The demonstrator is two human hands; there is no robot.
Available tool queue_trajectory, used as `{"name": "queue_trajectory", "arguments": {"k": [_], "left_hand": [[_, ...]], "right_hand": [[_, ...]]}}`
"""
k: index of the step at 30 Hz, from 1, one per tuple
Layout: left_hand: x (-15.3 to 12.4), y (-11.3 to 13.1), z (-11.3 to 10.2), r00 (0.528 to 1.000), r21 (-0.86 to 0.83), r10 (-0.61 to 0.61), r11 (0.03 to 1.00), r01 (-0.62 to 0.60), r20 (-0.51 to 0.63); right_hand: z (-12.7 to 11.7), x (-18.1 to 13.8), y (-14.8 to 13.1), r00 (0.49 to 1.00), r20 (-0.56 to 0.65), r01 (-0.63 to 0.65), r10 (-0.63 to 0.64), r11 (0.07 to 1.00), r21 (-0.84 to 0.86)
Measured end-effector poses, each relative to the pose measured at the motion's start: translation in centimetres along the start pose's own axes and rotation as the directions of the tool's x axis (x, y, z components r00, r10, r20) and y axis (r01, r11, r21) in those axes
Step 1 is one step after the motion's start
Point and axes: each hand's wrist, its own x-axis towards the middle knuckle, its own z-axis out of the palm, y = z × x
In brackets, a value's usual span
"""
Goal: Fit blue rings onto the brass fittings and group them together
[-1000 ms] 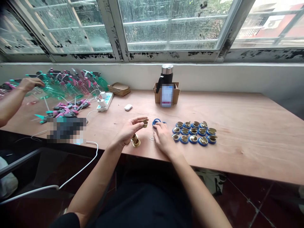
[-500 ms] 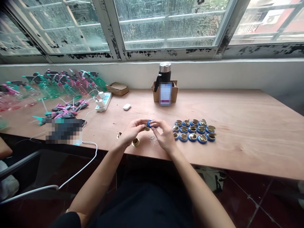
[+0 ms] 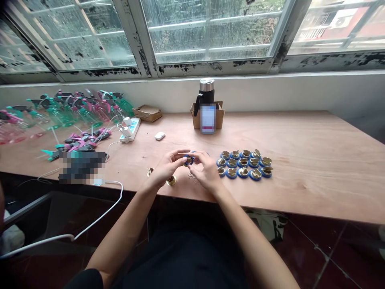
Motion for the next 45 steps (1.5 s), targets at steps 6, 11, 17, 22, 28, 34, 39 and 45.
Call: {"name": "queue_trajectory", "arguments": {"k": [6, 11, 17, 22, 28, 34, 39, 45], "left_hand": [[-0.3, 0.4, -0.1, 0.996, -0.001, 0.073, 0.997, -0.073, 0.047], [-0.8, 1.1, 0.4, 0.988, 0.018, 0.136, 0.99, -0.137, 0.07], [-1.0, 1.4, 0.7, 0.989, 0.053, 0.121, 0.991, -0.126, 0.08], [-0.8, 1.3, 0.4, 0.992, 0.08, 0.123, 0.989, -0.121, -0.014], [-0.5, 1.2, 0.0, 0.996, 0.093, 0.032, 0.995, -0.039, 0.085], [-0.4, 1.1, -0.2, 0.997, 0.156, 0.027, 0.987, -0.038, 0.076], [-0.4, 1.1, -0.4, 0.989, 0.269, 0.109, 0.954, -0.133, 0.104], [-0.4, 1.0, -0.3, 0.976, 0.296, 0.132, 0.938, -0.179, 0.172]], "right_hand": [[0.1, -0.1, 0.3, 0.993, 0.019, -0.114, 0.112, 0.99, 0.082], [-0.2, 0.0, 0.4, 0.969, 0.097, -0.245, 0.226, 0.916, 0.317], [-0.4, 0.2, -0.1, 0.97, 0.028, -0.232, 0.243, 0.878, 0.419], [-0.3, 0.2, -0.7, 0.97, -0.011, -0.206, 0.242, 0.85, 0.485], [-0.3, 0.1, -0.8, 0.962, -0.076, -0.198, 0.263, 0.859, 0.472], [-0.6, 0.1, -0.8, 0.961, -0.053, -0.221, 0.272, 0.868, 0.444], [-0.7, 0.1, -0.7, 0.96, 0.076, -0.269, 0.269, 0.82, 0.505], [-0.7, 0.1, -0.5, 0.954, 0.095, -0.291, 0.286, 0.793, 0.535]]}}
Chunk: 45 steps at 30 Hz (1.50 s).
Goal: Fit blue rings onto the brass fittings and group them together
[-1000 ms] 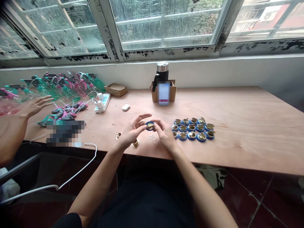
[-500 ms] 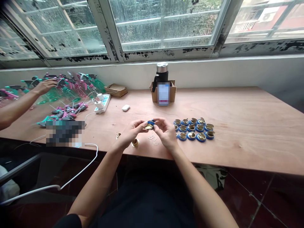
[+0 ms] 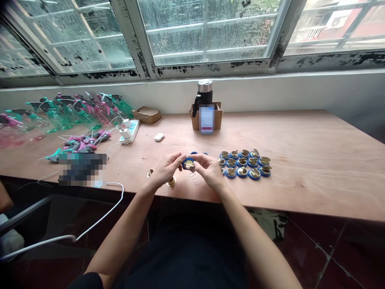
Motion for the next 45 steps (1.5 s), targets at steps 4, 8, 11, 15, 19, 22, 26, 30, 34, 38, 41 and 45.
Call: {"name": "queue_trajectory", "arguments": {"k": [4, 8, 11, 15, 19, 22, 26, 30, 34, 38, 41, 45], "left_hand": [[0.0, 0.1, 0.2, 0.999, -0.029, 0.004, 1.0, -0.003, 0.036], [-0.1, 0.4, 0.3, 0.998, -0.023, 0.035, 0.999, -0.034, 0.045], [-0.3, 0.7, 0.4, 0.999, 0.004, 0.042, 0.999, -0.042, 0.034], [-0.3, 0.7, 0.4, 0.997, 0.077, 0.067, 0.995, -0.069, 0.025], [-0.2, 0.4, 0.3, 0.995, 0.175, 0.099, 0.98, -0.099, 0.011], [-0.1, 0.4, 0.3, 0.994, 0.197, 0.11, 0.974, -0.108, -0.002], [-0.1, 0.3, 0.6, 0.995, 0.153, 0.092, 0.984, -0.086, -0.031], [-0.1, 0.4, 0.9, 0.998, 0.07, 0.028, 0.997, -0.024, -0.056], [-0.2, 0.6, 1.1, 1.0, -0.012, -0.004, 1.0, 0.004, -0.006], [-0.3, 0.4, 1.2, 0.998, 0.004, -0.005, 1.0, 0.005, -0.058], [-0.2, -0.2, 1.3, 0.996, 0.019, -0.009, 1.0, 0.011, -0.086], [0.0, -0.6, 1.4, 0.993, 0.074, -0.001, 0.997, 0.009, -0.117]], "right_hand": [[-0.2, 0.1, 0.2, 0.995, -0.09, 0.033, -0.032, 0.999, 0.015], [-0.5, 0.1, 0.5, 0.993, -0.116, 0.039, -0.033, 0.998, 0.05], [-0.5, 0.1, 0.6, 0.997, -0.081, 0.021, -0.015, 0.997, 0.08], [-0.4, 0.0, 0.4, 0.999, -0.014, -0.028, 0.03, 0.995, 0.095], [-0.4, 0.0, 0.2, 0.999, 0.019, -0.052, 0.051, 0.996, 0.076], [-0.3, 0.0, 0.0, 1.0, 0.011, -0.027, 0.027, 0.998, 0.051], [-0.1, 0.0, -0.1, 1.0, -0.028, 0.01, -0.009, 1.0, 0.005], [-0.4, 0.2, 0.4, 0.995, -0.091, 0.035, -0.036, 0.999, -0.009], [-0.7, 0.3, 0.7, 0.994, -0.106, 0.01, -0.008, 1.0, 0.013], [-0.3, 0.2, 0.2, 1.0, 0.025, -0.016, 0.014, 0.998, 0.053], [0.0, 0.1, -0.2, 0.998, 0.069, -0.006, 0.003, 0.999, 0.042], [0.2, 0.1, -0.3, 0.997, 0.076, 0.019, -0.02, 1.0, 0.018]]}}
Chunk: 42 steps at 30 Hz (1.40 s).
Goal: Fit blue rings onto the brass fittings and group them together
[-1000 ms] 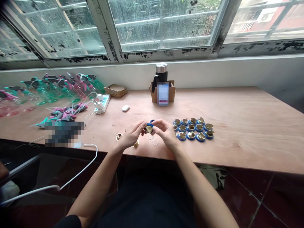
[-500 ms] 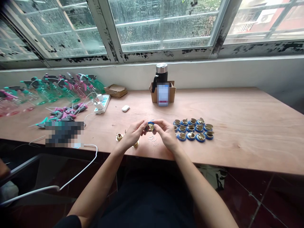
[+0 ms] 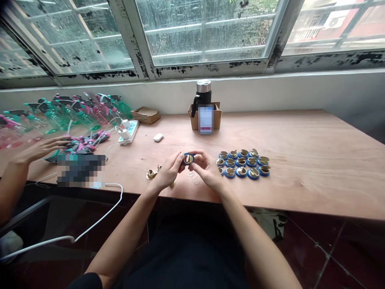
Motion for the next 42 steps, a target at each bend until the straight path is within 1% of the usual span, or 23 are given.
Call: {"name": "queue_trajectory", "arguments": {"k": [4, 6, 10, 13, 16, 20, 24, 27, 30, 32, 35, 38, 40, 42], "left_hand": [[0.1, 0.0, 0.0, 1.0, 0.028, 0.019, 0.999, -0.018, -0.015], [0.2, 0.0, 0.0, 1.0, -0.028, 0.007, 1.0, -0.007, -0.004], [0.2, -0.3, 0.2, 0.998, -0.186, -0.055, 0.981, 0.057, 0.018], [0.2, -0.9, 0.3, 0.997, -0.173, -0.071, 0.982, 0.073, 0.014], [0.3, -1.2, 0.2, 0.997, -0.123, -0.075, 0.99, 0.075, 0.003], [0.3, -0.7, 0.0, 0.998, -0.122, -0.059, 0.991, 0.061, 0.022], [0.3, 0.4, 0.0, 0.997, -0.211, -0.036, 0.976, 0.048, 0.061], [0.1, 0.5, 0.1, 0.996, -0.257, -0.045, 0.964, 0.064, 0.076], [0.0, 0.0, 0.0, 0.995, -0.205, -0.061, 0.976, 0.078, 0.084], [0.0, -0.2, -0.1, 0.994, -0.129, -0.055, 0.989, 0.067, 0.091], [0.0, -0.1, -0.2, 0.994, -0.047, -0.027, 0.998, 0.032, 0.104], [0.0, 0.3, -0.1, 0.993, -0.056, -0.011, 0.998, 0.017, 0.115], [0.0, 0.5, 0.0, 0.991, -0.087, -0.028, 0.995, 0.04, 0.128], [0.0, 0.5, 0.2, 0.986, -0.131, -0.076, 0.987, 0.096, 0.151]], "right_hand": [[0.1, -0.1, 0.0, 1.0, -0.002, 0.022, -0.022, 1.0, 0.006], [0.1, -0.1, 0.0, 1.0, -0.004, 0.012, -0.012, 1.0, 0.014], [0.0, -0.1, 0.0, 0.999, 0.011, -0.042, 0.042, 0.998, 0.035], [-0.1, -0.1, 0.1, 0.997, 0.032, -0.07, 0.068, 0.996, 0.051], [-0.1, -0.2, 0.1, 0.997, 0.046, -0.059, 0.057, 0.997, 0.043], [0.0, -0.2, 0.2, 1.0, -0.005, -0.01, 0.01, 1.0, 0.002], [0.1, -0.2, 0.1, 0.996, -0.088, 0.028, -0.029, 1.0, -0.007], [0.1, -0.2, 0.0, 0.997, -0.078, 0.003, -0.002, 1.0, 0.02], [0.0, -0.3, 0.2, 0.999, -0.002, -0.043, 0.044, 0.993, 0.106], [-0.1, -0.4, 0.4, 0.999, 0.017, -0.05, 0.049, 0.988, 0.143], [-0.2, -0.3, 0.6, 0.999, -0.011, -0.034, 0.036, 0.991, 0.131], [-0.3, -0.2, 0.5, 0.999, -0.046, -0.023, 0.027, 0.996, 0.081], [-0.3, -0.1, 0.4, 0.997, -0.082, -0.006, 0.009, 0.999, 0.034], [-0.2, -0.2, 0.3, 0.994, -0.106, 0.012, -0.013, 1.0, -0.011]]}}
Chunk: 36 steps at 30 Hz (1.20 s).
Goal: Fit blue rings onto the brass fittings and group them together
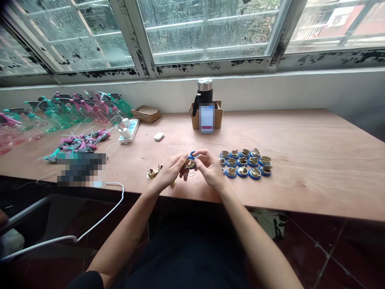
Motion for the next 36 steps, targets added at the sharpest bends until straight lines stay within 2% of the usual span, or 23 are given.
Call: {"name": "queue_trajectory", "arguments": {"k": [3, 6, 8, 10, 13, 15, 18, 22, 27, 29, 32, 36], "left_hand": [[0.1, -0.2, 0.2, 0.997, -0.113, -0.081, 0.99, 0.081, 0.0], [0.2, -0.2, -0.2, 0.989, -0.214, -0.136, 0.969, 0.122, -0.05], [0.3, -0.2, -0.7, 0.981, -0.27, -0.159, 0.955, 0.125, -0.108], [0.4, -0.1, -1.4, 0.968, -0.324, -0.164, 0.941, 0.096, -0.189], [0.4, 0.1, -2.4, 0.94, -0.392, -0.141, 0.92, 0.009, -0.31], [0.4, 0.4, -2.9, 0.926, -0.432, -0.143, 0.902, -0.024, -0.35], [0.2, 0.7, -3.4, 0.922, -0.482, -0.163, 0.876, -0.028, -0.35], [0.2, 0.9, -3.4, 0.936, -0.57, -0.175, 0.821, -0.032, -0.304], [0.3, 1.0, -3.2, 0.904, -0.711, -0.348, 0.699, 0.076, -0.247], [0.3, 1.1, -3.0, 0.898, -0.744, -0.382, 0.66, 0.101, -0.217], [0.3, 1.0, -2.7, 0.898, -0.756, -0.382, 0.648, 0.093, -0.217], [0.3, 0.5, -2.3, 0.912, -0.713, -0.341, 0.696, 0.082, -0.228]], "right_hand": [[0.1, -0.1, 0.2, 1.0, 0.01, 0.01, -0.01, 0.999, -0.043], [0.0, 0.0, 0.6, 0.999, 0.03, 0.037, -0.035, 0.995, -0.088], [-0.2, 0.2, 0.9, 0.997, -0.002, 0.074, -0.076, 0.975, -0.21], [-0.4, 0.4, 0.8, 0.995, -0.021, 0.084, -0.102, 0.909, -0.407], [-0.9, 0.2, 0.4, 0.992, 0.126, 0.071, 0.008, 0.789, -0.61], [-1.0, 0.0, 0.0, 0.957, 0.256, 0.075, 0.138, 0.733, -0.676], [-0.8, -0.5, -0.4, 0.916, 0.315, 0.099, 0.247, 0.622, -0.777], [-0.2, -0.8, -0.3, 0.916, 0.291, 0.123, 0.275, 0.498, -0.858], [0.3, -1.0, -0.1, 0.914, 0.307, 0.186, 0.265, 0.397, -0.899], [0.4, -1.0, -0.3, 0.915, 0.308, 0.194, 0.261, 0.387, -0.902], [0.3, -0.9, -0.8, 0.926, 0.264, 0.134, 0.269, 0.421, -0.897], [-0.3, -0.3, -0.9, 0.963, 0.162, 0.008, 0.215, 0.58, -0.815]]}}
